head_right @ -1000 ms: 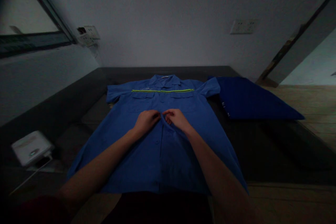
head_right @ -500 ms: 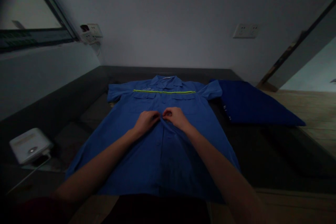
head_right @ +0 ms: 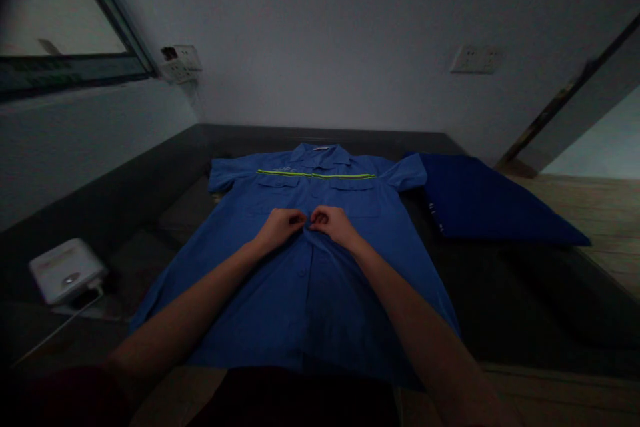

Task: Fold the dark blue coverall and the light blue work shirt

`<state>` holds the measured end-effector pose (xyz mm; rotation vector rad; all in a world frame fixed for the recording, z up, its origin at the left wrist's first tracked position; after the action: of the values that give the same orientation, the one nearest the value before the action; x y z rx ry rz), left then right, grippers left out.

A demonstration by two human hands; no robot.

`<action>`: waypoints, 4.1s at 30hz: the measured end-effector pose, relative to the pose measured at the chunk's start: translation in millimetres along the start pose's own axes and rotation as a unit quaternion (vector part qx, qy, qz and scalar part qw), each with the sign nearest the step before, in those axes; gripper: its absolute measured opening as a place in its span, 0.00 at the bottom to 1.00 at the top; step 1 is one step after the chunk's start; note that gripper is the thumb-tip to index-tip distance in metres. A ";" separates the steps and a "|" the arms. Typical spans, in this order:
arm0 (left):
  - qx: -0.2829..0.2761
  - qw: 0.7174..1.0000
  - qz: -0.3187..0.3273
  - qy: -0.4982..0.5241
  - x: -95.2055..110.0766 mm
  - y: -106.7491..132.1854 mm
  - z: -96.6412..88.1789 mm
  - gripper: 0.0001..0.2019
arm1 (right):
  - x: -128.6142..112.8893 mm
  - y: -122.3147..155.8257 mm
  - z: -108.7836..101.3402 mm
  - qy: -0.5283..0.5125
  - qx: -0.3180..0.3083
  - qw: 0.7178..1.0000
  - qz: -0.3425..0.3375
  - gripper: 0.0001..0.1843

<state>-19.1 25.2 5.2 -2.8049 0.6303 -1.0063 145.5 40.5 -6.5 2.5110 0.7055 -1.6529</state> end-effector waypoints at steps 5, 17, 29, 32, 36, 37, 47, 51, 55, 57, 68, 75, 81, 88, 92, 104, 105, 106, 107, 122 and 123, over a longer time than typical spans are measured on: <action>-0.010 0.990 -0.079 0.120 -7.0 -3.0 4.9 0.08 | 1.6 1.3 2.2 0.049 0.006 0.999 -0.009 0.07; 0.018 0.936 -0.174 0.305 -16.5 -1.9 18.3 0.14 | -11.1 5.7 4.8 0.165 0.001 0.985 -0.043 0.06; 0.023 0.970 -0.110 0.215 -8.5 3.1 15.8 0.16 | -21.7 6.8 10.6 0.278 0.012 0.958 -0.068 0.02; 0.013 0.974 -0.102 0.199 -7.7 2.6 15.0 0.17 | -23.3 5.6 11.6 0.296 0.012 0.952 -0.072 0.03; 0.009 0.978 -0.098 0.185 -5.9 2.6 14.8 0.18 | -23.3 4.8 11.1 0.307 0.009 0.949 -0.068 0.04; 0.009 0.978 -0.100 0.183 -5.4 2.8 14.9 0.18 | -23.2 4.8 11.2 0.307 0.008 0.949 -0.066 0.05; 0.008 0.982 -0.090 0.167 -1.6 4.6 15.7 0.19 | -28.3 3.7 13.0 0.283 -0.008 0.958 -0.046 0.07; 0.016 0.989 -0.069 0.126 6.6 6.4 11.8 0.19 | -21.4 1.8 5.1 0.183 0.007 0.983 -0.015 0.08; 0.023 0.989 -0.090 0.117 9.2 7.9 9.2 0.18 | -9.4 0.7 -1.1 0.017 0.006 0.998 0.055 0.05; 0.028 0.987 -0.114 0.112 7.1 7.6 8.2 0.18 | -6.0 0.4 -2.7 -0.039 0.013 0.996 0.073 0.05; -0.026 0.996 -0.082 0.039 5.0 1.5 8.7 0.09 | -0.5 0.3 -5.8 -0.121 0.006 0.987 0.102 0.12; -0.044 0.994 -0.091 0.037 6.7 1.4 5.6 0.07 | 1.9 0.4 -6.6 -0.153 -0.007 0.981 0.117 0.14; -0.035 0.994 -0.098 0.031 6.8 1.7 8.4 0.06 | 4.1 2.7 -3.8 -0.182 -0.002 0.972 0.150 0.15; -0.039 0.993 -0.090 0.069 5.9 -0.6 8.4 0.08 | 8.1 4.1 -2.6 -0.205 0.004 0.965 0.164 0.14; -0.015 0.996 -0.080 0.038 8.4 3.2 9.4 0.06 | 8.9 4.3 -2.3 -0.206 0.000 0.965 0.161 0.14; -0.017 0.994 -0.092 0.060 7.1 3.2 13.8 0.06 | 10.5 3.3 0.7 -0.197 0.013 0.970 0.144 0.14; -0.017 0.994 -0.095 0.061 7.0 2.9 13.5 0.05 | 10.4 3.3 0.5 -0.196 0.010 0.970 0.141 0.14; -0.017 0.993 -0.099 0.064 6.9 2.6 13.2 0.05 | 10.4 3.3 0.3 -0.195 0.006 0.971 0.137 0.14; -0.018 0.992 -0.104 0.069 6.8 2.2 12.9 0.05 | 10.6 3.3 0.0 -0.194 0.002 0.972 0.134 0.14; -0.003 0.997 -0.078 0.001 5.1 3.6 14.4 0.11 | 11.5 3.4 -4.2 -0.160 0.011 0.980 0.117 0.11; -0.005 0.997 -0.077 -0.009 6.5 3.9 13.5 0.12 | 11.3 3.5 -4.5 -0.146 0.015 0.982 0.119 0.10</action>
<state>-7.5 18.4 -2.4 -2.9052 0.4253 -1.0032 154.4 42.6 -15.2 2.1968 0.3385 -1.8928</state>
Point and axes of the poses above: each hand's wrist, its own y-axis away from the middle knuckle, its own z-axis out of the palm, x = y × z, the point moved 3 cm from there along -y, towards the middle knuckle, and after that the axes turned 2 degrees about x, right-handed, at the moved point
